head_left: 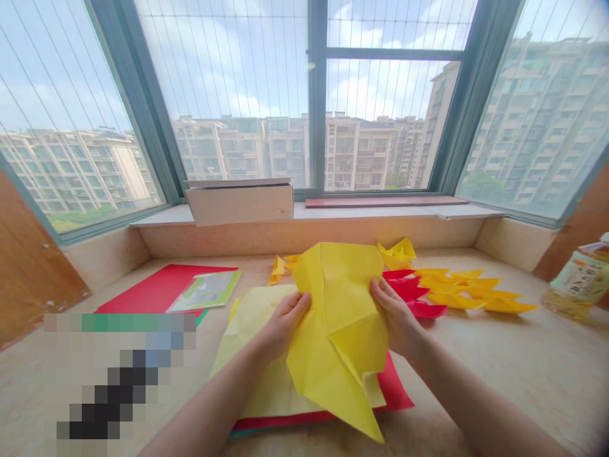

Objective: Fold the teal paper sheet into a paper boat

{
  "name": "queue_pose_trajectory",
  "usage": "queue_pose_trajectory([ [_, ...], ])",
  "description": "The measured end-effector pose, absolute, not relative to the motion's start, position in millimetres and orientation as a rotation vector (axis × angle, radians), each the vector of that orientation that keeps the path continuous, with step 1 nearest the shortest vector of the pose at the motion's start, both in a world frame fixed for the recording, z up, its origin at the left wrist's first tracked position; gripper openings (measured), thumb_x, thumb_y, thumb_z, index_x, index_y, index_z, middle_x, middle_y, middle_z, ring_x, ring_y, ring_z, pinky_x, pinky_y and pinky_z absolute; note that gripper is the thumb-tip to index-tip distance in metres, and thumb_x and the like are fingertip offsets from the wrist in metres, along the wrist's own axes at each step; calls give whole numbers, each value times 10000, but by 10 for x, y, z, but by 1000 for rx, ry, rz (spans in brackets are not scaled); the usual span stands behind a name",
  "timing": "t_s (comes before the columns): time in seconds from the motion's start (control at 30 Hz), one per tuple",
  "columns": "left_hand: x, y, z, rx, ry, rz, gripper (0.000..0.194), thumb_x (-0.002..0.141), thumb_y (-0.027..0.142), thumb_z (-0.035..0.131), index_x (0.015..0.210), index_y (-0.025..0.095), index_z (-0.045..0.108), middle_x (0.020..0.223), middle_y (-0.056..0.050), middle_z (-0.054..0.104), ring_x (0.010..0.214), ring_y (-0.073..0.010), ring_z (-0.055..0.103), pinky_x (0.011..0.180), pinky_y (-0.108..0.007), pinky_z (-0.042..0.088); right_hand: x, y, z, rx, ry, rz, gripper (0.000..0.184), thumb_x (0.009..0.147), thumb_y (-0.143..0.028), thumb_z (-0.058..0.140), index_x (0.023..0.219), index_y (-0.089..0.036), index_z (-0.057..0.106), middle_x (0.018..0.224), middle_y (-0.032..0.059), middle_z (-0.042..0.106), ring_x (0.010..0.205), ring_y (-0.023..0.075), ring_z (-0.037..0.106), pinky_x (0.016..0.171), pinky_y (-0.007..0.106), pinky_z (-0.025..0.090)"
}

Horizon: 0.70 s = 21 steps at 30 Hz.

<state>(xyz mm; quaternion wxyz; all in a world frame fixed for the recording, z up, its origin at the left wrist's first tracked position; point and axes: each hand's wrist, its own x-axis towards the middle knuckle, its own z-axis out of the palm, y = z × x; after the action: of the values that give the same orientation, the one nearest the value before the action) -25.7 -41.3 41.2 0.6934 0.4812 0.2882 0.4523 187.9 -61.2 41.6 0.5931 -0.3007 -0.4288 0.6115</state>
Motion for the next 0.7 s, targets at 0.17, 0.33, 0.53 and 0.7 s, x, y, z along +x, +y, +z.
queue_pose_trajectory([
  [0.17, -479, -286, 516, 1072, 734, 1125, 390, 780, 447, 753, 1044, 166, 696, 887, -88, 767, 787, -254, 738, 626, -279, 567, 2234, -548, 607, -684, -850, 1200, 390, 806, -479, 692, 1151, -313, 621, 1115, 38, 738, 923, 273, 724, 748, 388, 592],
  [0.33, -613, -222, 672, 1142, 712, 1244, 472, 771, 471, 754, 1109, 149, 680, 856, -88, 766, 772, -261, 737, 635, -294, 563, 2439, -489, 663, -702, -881, 1166, 542, 795, -379, 717, 1309, -348, 547, 1131, 20, 739, 890, 259, 733, 713, 371, 598],
  [0.53, -933, -395, 1109, 1457, 867, 1197, 417, 819, 483, 695, 1043, 131, 697, 870, -107, 757, 756, -256, 723, 629, -293, 556, 2426, -497, 712, -737, -982, 1215, 665, 792, -281, 685, 1413, -361, 461, 1154, 6, 732, 801, 208, 742, 678, 326, 608],
  [0.7, -1262, -606, 1199, 1822, 1096, 1163, 482, 820, 412, 672, 1231, 168, 609, 997, -100, 742, 930, -290, 706, 748, -358, 581, 2155, -679, 828, -776, -1123, 1275, 735, 812, -251, 653, 1478, -362, 364, 1196, 23, 711, 805, 194, 737, 654, 305, 612],
])
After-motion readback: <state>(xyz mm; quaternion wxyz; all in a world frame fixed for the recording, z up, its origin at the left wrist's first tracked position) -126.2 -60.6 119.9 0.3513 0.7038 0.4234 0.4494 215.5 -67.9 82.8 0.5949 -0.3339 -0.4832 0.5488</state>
